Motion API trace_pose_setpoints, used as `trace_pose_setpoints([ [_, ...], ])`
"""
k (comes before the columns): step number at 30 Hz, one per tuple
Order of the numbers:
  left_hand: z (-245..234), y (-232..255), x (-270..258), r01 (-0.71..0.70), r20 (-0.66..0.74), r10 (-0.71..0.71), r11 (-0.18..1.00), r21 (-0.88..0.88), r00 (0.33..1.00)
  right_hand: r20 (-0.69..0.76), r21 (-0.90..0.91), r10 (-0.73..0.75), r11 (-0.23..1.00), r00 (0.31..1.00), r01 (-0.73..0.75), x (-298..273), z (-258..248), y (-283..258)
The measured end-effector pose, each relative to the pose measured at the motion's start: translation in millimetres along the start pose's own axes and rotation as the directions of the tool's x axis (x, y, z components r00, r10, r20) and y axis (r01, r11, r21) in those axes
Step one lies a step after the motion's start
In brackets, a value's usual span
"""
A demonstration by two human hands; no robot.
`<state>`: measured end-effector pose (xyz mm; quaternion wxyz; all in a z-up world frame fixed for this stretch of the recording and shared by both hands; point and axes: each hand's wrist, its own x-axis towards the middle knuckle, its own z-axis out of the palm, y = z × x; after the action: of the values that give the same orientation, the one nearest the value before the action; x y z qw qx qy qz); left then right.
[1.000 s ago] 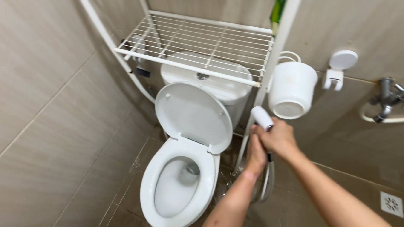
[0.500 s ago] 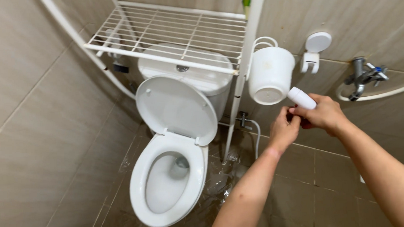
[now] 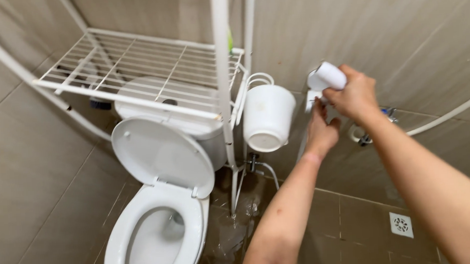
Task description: Cleaning the toilet and bathroom floor using a scrub brush and a bidet sprayer
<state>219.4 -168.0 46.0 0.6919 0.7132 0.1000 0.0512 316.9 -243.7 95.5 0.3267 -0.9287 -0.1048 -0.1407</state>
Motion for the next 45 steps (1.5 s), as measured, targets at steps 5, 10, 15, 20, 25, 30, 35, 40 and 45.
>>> trace_pose_setpoints([
  [5, -4.4, 22.9, -11.1, -0.023, -0.081, 0.02, 0.999, -0.037, 0.997, 0.063, -0.045, -0.173, 0.983, 0.983, 0.176, -7.1, 3.0, -18.3],
  [10, -4.5, 40.4, -3.9, -0.017, -0.099, 0.016, 1.0, -0.018, 0.995, 0.109, -0.098, -0.203, 0.972, 0.973, 0.214, 4.1, -7.7, -19.7],
  [15, -2.9, 13.7, 13.1, 0.039, -0.072, -0.04, 0.999, -0.008, 0.997, 0.174, -0.115, -0.205, 0.967, 0.963, 0.226, 8.2, 16.2, -10.7],
  [20, -8.7, 18.0, 4.2, 0.061, -0.043, -0.06, 0.998, 0.031, 0.997, 0.229, -0.143, -0.216, 0.957, 0.949, 0.252, 18.5, 41.8, 0.7],
  [25, -6.8, -24.1, 25.5, 0.12, -0.013, -0.119, 0.98, 0.157, 0.993, 0.239, -0.073, -0.161, 0.98, 0.958, 0.183, 26.8, 36.6, 2.9],
  [30, -5.1, -31.6, 34.1, 0.157, 0.033, -0.17, 0.959, 0.237, 0.985, 0.255, -0.045, -0.07, 0.995, 0.964, 0.085, 31.8, 35.7, 8.7],
  [35, -6.9, -31.2, 25.3, 0.18, 0.038, -0.192, 0.961, 0.211, 0.981, 0.243, -0.068, 0.053, 0.997, 0.969, -0.037, 30.2, 42.9, -2.4],
  [40, -5.1, -40.3, 25.2, 0.163, 0.04, -0.175, 0.964, 0.212, 0.984, 0.245, -0.098, 0.053, 0.995, 0.968, -0.03, 44.1, 47.2, 8.7],
  [45, -23.0, -22.8, -24.9, 0.096, 0.054, -0.111, 0.968, 0.232, 0.992, 0.25, -0.108, -0.045, 0.991, 0.967, 0.075, 8.7, 14.0, -21.1],
])
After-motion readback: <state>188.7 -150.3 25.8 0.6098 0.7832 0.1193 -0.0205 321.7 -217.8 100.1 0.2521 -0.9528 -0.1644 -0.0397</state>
